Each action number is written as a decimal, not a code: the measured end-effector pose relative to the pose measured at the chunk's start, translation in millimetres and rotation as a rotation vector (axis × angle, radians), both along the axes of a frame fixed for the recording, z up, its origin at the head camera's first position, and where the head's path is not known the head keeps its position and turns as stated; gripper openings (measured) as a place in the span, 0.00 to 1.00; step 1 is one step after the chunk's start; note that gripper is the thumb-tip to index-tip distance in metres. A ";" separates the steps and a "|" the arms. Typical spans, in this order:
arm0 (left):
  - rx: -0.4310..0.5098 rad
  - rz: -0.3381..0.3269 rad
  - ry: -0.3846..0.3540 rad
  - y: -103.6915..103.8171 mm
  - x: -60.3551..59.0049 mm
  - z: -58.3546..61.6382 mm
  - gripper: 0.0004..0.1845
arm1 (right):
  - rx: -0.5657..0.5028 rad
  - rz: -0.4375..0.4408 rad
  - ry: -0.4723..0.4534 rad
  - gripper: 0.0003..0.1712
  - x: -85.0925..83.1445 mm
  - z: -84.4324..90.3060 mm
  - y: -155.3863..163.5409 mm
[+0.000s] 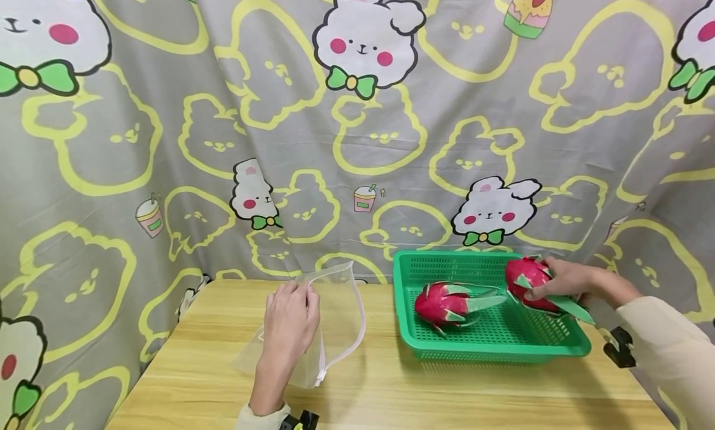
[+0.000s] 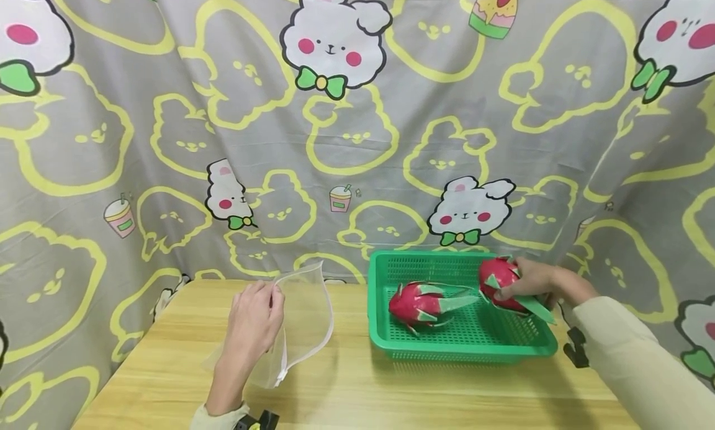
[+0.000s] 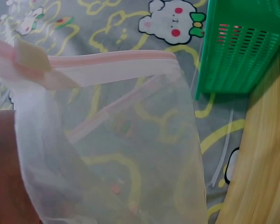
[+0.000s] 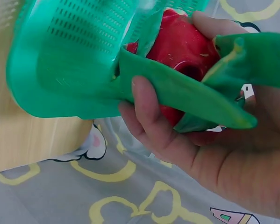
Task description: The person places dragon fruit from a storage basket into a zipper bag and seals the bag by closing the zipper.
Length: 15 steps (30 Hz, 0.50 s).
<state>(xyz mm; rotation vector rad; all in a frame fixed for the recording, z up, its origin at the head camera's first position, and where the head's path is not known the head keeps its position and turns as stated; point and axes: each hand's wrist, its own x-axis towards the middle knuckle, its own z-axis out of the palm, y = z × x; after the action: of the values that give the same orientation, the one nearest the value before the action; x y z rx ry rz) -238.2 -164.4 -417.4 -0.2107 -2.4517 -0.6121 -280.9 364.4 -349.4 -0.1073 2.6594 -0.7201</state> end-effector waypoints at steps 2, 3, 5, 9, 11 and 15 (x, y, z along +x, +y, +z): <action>0.003 0.003 -0.010 -0.7 -0.3 0.2 0.21 | -0.047 -0.005 0.000 0.56 0.7 1.6 1.0; 0.003 0.004 -0.014 -1.1 -0.6 0.1 0.21 | -0.083 -0.003 -0.004 0.55 1.5 1.8 1.0; 0.002 0.005 -0.014 -1.5 -1.2 0.2 0.21 | -0.144 -0.010 -0.021 0.56 4.0 0.9 0.3; 0.000 0.004 0.002 -1.3 -2.7 -0.3 0.21 | -0.239 -0.013 -0.032 0.57 10.1 -5.0 -1.8; 0.001 0.003 0.005 -1.0 -3.0 -0.6 0.21 | -0.260 -0.014 -0.019 0.57 12.9 -9.9 -2.3; 0.005 0.001 -0.005 -0.8 -2.9 -0.9 0.21 | -0.331 -0.021 0.026 0.58 16.0 -22.0 -3.3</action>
<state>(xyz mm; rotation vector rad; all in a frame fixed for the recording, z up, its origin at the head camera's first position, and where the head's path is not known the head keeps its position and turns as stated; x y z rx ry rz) -241.1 -165.2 -418.4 -0.2064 -2.4544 -0.6188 -264.9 361.2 -371.4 -0.1780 2.5447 -1.1680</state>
